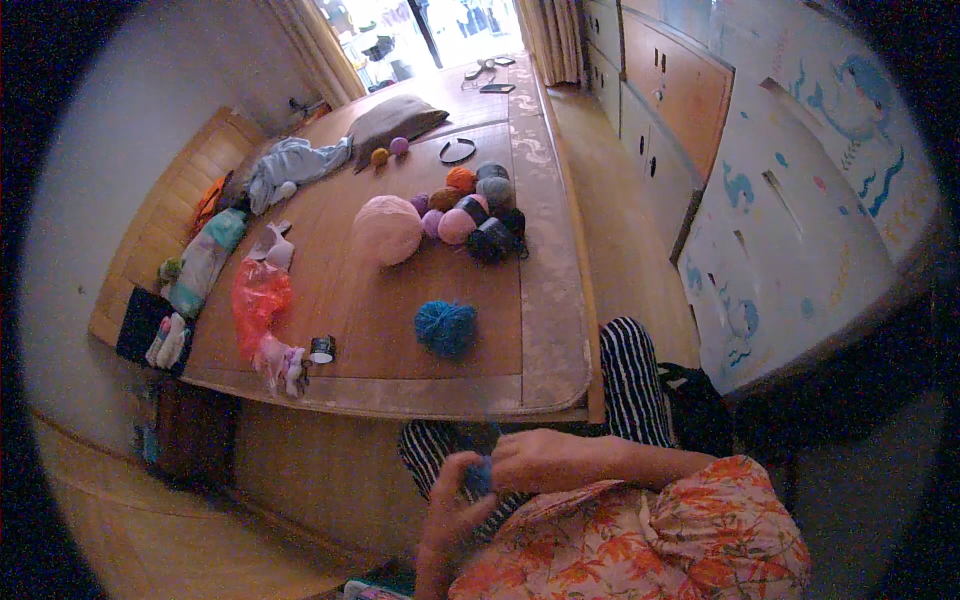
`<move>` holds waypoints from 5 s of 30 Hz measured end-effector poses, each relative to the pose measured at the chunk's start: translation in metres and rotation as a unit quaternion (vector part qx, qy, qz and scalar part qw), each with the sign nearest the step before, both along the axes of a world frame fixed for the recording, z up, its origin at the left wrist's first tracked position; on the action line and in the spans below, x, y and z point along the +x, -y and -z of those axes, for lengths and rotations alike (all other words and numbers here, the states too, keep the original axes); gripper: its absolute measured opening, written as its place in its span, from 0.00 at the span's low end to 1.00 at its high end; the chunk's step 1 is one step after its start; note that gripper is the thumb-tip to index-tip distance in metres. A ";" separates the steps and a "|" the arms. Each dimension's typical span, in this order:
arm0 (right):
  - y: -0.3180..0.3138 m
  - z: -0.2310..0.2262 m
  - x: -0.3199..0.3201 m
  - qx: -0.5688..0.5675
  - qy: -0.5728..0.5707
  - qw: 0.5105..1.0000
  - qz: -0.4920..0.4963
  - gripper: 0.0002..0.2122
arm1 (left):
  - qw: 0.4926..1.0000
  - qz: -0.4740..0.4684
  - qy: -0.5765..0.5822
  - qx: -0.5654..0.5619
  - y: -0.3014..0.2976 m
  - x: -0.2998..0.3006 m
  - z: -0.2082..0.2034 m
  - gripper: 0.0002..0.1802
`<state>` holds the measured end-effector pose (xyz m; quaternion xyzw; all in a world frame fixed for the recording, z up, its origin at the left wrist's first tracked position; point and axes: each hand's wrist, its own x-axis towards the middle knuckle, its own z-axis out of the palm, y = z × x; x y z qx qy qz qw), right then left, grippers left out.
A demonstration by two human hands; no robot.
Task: The recorder is winding a ball of blue yarn while sitting in a bedroom.
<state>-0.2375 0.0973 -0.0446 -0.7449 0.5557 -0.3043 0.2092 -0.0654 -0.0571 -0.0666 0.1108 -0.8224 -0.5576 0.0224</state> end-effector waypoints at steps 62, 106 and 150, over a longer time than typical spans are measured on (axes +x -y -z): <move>0.030 0.060 -0.017 -0.180 0.005 0.958 0.224 0.10 | 0.845 -0.020 -0.204 0.494 -0.030 0.007 -0.043 0.24; 0.016 0.063 0.001 -0.085 -0.031 0.990 0.108 0.04 | 0.821 -0.071 -0.320 0.468 0.008 -0.022 0.006 0.26; -0.011 0.025 0.019 -0.072 0.011 0.997 0.026 0.06 | 0.921 -0.221 -0.100 0.304 -0.018 -0.007 -0.031 0.26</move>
